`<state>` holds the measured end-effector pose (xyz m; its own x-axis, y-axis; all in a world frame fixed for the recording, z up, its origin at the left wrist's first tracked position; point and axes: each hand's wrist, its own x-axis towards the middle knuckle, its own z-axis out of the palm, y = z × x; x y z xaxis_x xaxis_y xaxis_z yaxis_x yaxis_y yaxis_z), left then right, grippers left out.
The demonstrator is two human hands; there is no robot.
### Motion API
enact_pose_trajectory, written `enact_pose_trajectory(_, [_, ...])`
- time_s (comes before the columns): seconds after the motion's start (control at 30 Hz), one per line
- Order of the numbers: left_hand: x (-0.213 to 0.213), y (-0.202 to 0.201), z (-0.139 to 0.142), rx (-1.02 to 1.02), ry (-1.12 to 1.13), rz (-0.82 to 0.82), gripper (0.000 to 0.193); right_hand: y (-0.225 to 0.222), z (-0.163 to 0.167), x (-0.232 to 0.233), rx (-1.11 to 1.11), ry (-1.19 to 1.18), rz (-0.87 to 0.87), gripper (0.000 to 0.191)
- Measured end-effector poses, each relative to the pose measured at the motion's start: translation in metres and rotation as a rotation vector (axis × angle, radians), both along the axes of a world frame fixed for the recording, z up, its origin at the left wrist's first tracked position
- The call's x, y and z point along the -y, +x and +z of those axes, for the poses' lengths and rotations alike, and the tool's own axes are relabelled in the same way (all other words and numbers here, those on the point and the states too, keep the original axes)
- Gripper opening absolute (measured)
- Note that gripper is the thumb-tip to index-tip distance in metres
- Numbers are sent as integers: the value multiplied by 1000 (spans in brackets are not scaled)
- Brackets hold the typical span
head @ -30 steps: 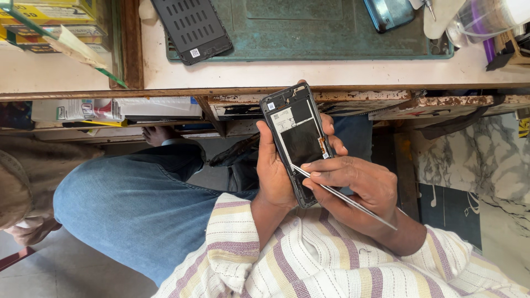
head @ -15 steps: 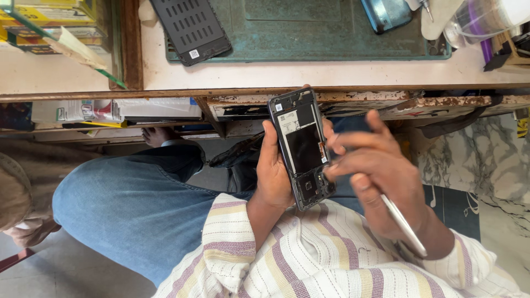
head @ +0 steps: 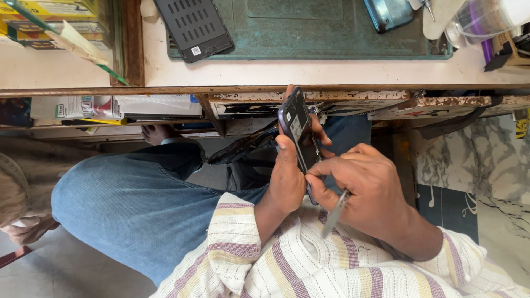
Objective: The person uses a metal spudger to carefully pry and separate internal components of a disassembled smartphone. They work on the camera module area and the battery connector region, repeatedly lifting and adjusting parts while holding the phone steady.
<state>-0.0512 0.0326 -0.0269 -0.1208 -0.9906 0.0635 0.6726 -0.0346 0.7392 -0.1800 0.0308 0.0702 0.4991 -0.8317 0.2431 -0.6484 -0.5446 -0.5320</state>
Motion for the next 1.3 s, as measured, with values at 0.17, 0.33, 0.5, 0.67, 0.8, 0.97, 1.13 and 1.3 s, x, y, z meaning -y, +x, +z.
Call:
enact_pose_trajectory(0.17, [0,-2,-6,-89,-24,-51,76,0,-9,3,-24,18,18,10])
enact_pose_trajectory(0.33, [1,-2,-8,-69,5,-84,74,-5,-10,6,4,37,11,10])
enact_pose_trajectory(0.5, [2,-1,-10,-85,34,-117,71,-9,-8,7,-26,-20,-46,9])
enact_pose_trajectory(0.67, [2,-3,-14,-181,35,-176,70,-19,-1,12,-27,-31,-113,9])
enact_pose_trajectory(0.8, [2,-4,-13,-245,49,-223,74,-27,3,15,32,22,-160,9])
enact_pose_trajectory(0.97, [4,-4,-13,-209,48,-242,68,-40,7,19,42,-3,-253,9])
enact_pose_trajectory(1.13, [3,-6,-19,-211,40,-260,72,-58,11,25,32,-122,-326,9])
enact_pose_trajectory(1.3, [4,-5,-22,-306,36,-297,72,-80,23,32,207,-95,-385,13])
